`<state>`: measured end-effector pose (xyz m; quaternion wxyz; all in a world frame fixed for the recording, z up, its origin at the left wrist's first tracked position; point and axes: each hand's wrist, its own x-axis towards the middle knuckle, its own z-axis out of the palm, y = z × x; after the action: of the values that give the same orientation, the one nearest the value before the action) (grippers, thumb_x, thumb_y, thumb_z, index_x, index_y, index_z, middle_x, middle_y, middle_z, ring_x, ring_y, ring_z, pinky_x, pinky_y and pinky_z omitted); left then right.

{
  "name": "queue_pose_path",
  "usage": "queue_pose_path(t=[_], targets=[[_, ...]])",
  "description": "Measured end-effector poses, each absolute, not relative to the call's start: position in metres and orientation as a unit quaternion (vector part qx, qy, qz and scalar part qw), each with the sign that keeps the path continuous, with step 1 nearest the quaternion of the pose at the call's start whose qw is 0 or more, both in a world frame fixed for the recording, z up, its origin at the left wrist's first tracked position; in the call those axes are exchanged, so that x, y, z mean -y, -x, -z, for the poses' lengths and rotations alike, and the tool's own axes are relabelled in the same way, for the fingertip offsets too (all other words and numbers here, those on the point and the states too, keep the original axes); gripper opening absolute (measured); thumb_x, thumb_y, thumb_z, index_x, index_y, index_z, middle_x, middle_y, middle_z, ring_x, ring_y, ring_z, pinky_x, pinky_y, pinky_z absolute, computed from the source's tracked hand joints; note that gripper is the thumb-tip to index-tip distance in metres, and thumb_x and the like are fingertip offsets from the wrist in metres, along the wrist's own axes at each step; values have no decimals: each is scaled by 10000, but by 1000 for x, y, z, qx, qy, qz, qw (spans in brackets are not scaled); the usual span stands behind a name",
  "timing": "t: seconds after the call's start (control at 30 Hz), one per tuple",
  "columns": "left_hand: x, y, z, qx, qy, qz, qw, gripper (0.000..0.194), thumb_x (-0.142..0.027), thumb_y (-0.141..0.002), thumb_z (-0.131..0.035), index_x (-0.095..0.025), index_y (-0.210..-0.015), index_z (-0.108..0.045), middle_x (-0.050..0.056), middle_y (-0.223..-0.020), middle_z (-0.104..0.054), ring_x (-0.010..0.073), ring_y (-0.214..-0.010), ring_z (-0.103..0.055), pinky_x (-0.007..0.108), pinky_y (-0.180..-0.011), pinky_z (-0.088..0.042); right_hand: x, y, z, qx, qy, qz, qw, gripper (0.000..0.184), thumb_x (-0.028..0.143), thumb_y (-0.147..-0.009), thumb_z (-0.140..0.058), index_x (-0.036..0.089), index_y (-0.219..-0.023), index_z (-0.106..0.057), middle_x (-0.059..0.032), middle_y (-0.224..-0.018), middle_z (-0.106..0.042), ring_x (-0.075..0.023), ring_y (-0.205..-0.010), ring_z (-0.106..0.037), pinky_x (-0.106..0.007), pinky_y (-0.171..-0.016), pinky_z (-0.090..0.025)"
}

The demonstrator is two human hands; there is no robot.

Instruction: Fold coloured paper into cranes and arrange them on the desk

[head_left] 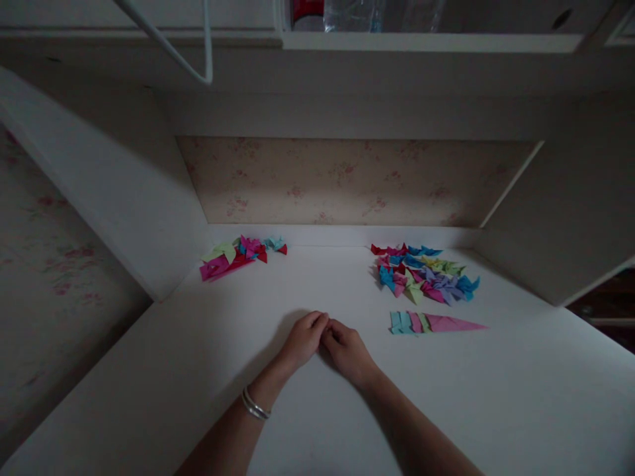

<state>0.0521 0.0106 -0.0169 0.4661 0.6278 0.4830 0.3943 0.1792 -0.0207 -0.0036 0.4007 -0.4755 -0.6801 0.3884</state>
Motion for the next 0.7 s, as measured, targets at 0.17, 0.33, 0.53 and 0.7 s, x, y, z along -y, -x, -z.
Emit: queue_pose_path(t=[0.17, 0.33, 0.53, 0.7], targets=[[-11, -52, 18, -482, -625, -394, 471, 364, -477, -864, -438, -167, -764, -602, 8, -680, -587, 139, -588, -515, 235, -505, -372, 21, -179, 3, 681, 478, -387, 399, 226, 247, -887, -404, 187, -815, -610, 11, -715, -641, -130, -654, -564, -222, -633, -403], [-11, -52, 19, -485, -621, -393, 473, 363, -481, -863, -438, -172, -760, -599, 7, -676, -591, 143, -595, -520, 236, -508, -371, 21, -179, 1, 678, 485, -387, 395, 215, 238, -871, -409, 190, -825, -614, 7, -722, -648, -137, -661, -571, -221, -625, -405], [-11, -52, 20, -481, -624, -397, 470, 362, -483, -866, -440, -173, -747, -585, 5, -677, -573, 137, -599, -507, 228, -503, -365, 21, -179, 3, 683, 483, -380, 395, 226, 242, -877, -402, 192, -830, -617, 4, -724, -647, -137, -653, -572, -225, -621, -407], [-12, -52, 21, -486, -623, -394, 470, 361, -483, -864, -441, -173, -738, -578, -7, -640, -542, 125, -551, -472, 223, -476, -341, 21, -179, 3, 684, 481, -377, 397, 220, 233, -867, -409, 190, -836, -623, 7, -716, -644, -133, -648, -565, -222, -622, -403]])
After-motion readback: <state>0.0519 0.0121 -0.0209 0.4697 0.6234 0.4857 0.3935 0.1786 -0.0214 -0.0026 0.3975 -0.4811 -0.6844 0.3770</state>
